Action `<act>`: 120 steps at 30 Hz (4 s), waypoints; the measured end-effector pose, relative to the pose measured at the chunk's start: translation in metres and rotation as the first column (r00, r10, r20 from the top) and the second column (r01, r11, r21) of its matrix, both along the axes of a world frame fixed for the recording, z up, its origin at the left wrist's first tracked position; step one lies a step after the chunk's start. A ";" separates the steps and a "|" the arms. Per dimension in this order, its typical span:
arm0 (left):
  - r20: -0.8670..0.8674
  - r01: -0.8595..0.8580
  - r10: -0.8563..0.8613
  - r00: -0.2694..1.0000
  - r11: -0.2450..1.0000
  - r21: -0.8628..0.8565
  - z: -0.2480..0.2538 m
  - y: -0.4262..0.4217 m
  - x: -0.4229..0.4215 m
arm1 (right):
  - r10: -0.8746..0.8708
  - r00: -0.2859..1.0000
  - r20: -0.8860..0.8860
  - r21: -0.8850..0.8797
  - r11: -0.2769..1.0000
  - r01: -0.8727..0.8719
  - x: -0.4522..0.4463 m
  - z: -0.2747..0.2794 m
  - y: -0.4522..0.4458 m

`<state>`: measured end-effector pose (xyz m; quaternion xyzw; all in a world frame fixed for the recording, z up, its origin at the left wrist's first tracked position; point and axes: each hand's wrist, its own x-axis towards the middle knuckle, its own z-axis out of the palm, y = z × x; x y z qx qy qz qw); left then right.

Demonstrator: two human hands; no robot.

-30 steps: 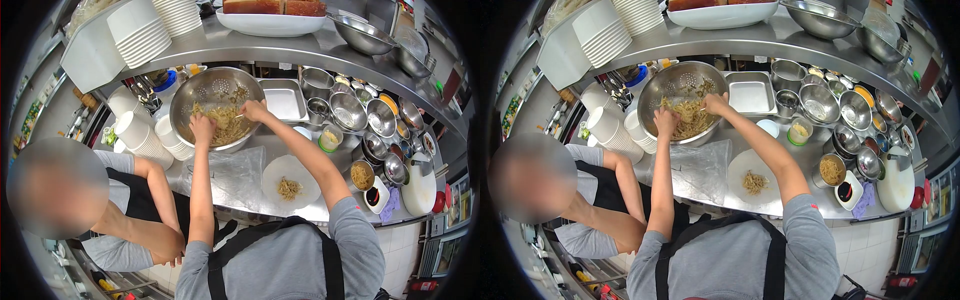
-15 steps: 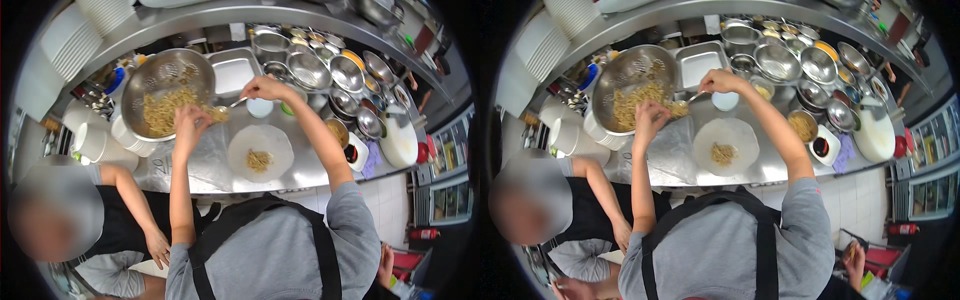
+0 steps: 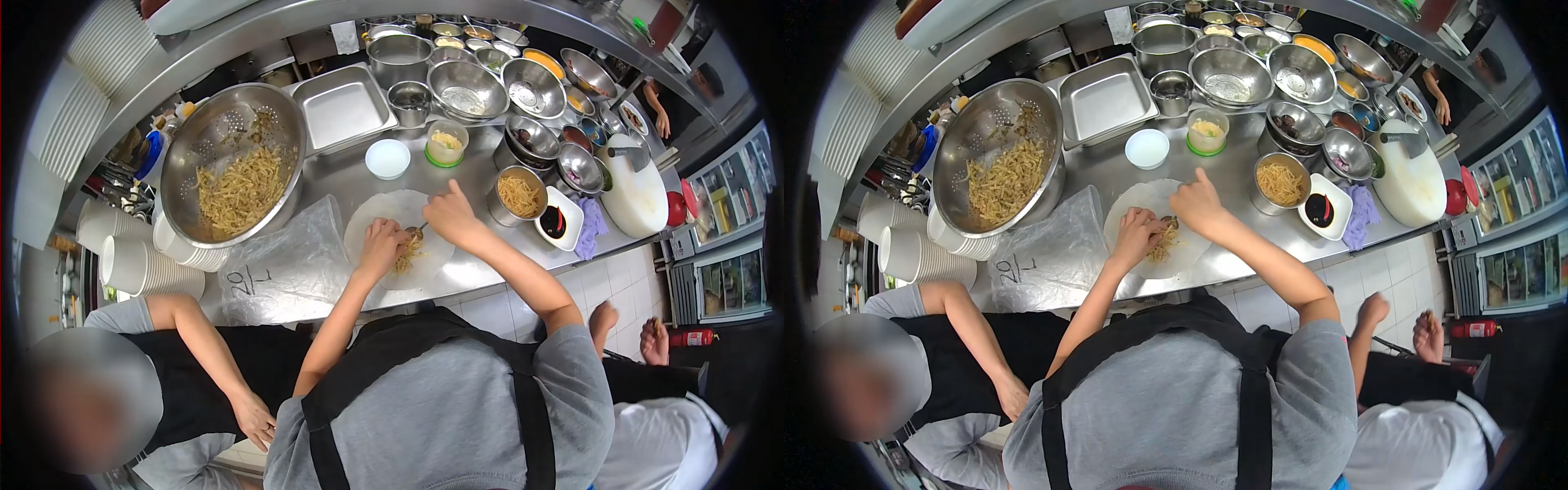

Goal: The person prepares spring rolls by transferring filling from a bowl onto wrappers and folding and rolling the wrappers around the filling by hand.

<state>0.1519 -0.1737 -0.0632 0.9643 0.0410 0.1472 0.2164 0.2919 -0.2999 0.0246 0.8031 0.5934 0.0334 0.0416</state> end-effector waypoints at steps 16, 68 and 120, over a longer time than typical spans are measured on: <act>0.094 -0.288 0.325 0.941 0.915 -0.282 0.021 0.037 -0.082 | 0.187 0.927 -0.324 0.532 0.846 0.016 0.015 0.101 0.106; -0.128 -0.248 0.248 0.960 0.969 0.013 -0.017 0.030 -0.051 | 0.159 0.878 -0.451 0.337 0.942 0.003 -0.041 -0.116 0.013; -0.058 -0.128 0.120 0.991 0.978 -0.163 -0.012 0.020 -0.018 | -0.050 0.869 -0.492 0.406 0.870 0.280 -0.021 -0.111 -0.017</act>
